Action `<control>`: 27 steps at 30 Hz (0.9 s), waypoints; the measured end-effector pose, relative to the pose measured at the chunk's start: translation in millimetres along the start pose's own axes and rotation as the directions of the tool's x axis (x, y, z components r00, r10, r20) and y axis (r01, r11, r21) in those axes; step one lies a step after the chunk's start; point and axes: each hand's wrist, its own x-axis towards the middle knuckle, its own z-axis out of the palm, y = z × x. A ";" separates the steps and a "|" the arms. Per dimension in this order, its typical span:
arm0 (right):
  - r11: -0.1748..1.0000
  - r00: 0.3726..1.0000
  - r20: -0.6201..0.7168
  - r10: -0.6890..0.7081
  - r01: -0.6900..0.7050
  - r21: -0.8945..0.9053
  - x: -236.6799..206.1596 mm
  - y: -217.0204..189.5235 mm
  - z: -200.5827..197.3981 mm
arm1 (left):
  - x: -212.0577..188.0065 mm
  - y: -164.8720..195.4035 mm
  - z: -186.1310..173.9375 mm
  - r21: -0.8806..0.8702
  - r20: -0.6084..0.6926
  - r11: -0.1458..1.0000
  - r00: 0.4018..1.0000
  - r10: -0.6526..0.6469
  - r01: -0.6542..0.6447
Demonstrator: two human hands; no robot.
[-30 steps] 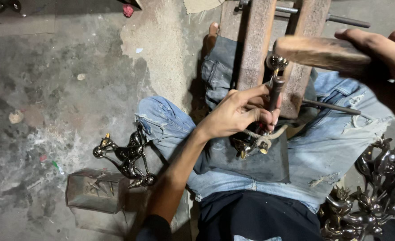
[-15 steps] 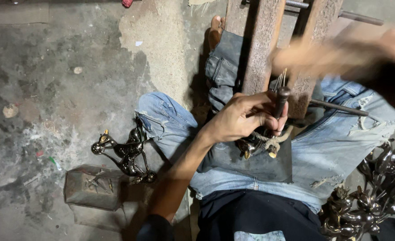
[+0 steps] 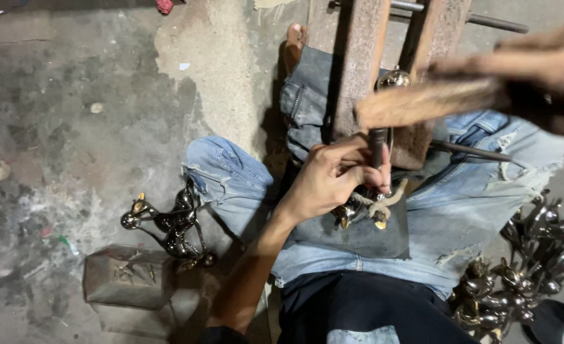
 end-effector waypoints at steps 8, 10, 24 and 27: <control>0.440 0.923 0.280 0.264 0.143 -0.887 -6.3 -90.2 -24.1 | -3.5 6.9 5.2 -0.095 -0.068 0.992 0.993 -0.091 0.084; 0.421 0.927 0.316 0.201 0.210 -0.882 -2.3 -97.8 -26.3 | -4.1 8.4 5.8 -0.110 -0.095 0.990 0.991 -0.096 0.085; 0.750 0.884 0.390 -0.259 0.439 -0.495 48.5 -46.0 -19.3 | -18.3 9.3 20.4 -0.190 -0.340 0.970 0.916 -0.212 0.155; 0.672 0.864 0.498 -0.076 0.413 -0.615 71.7 -40.5 -14.0 | -18.9 10.7 20.6 -0.202 -0.360 0.967 0.906 -0.222 0.157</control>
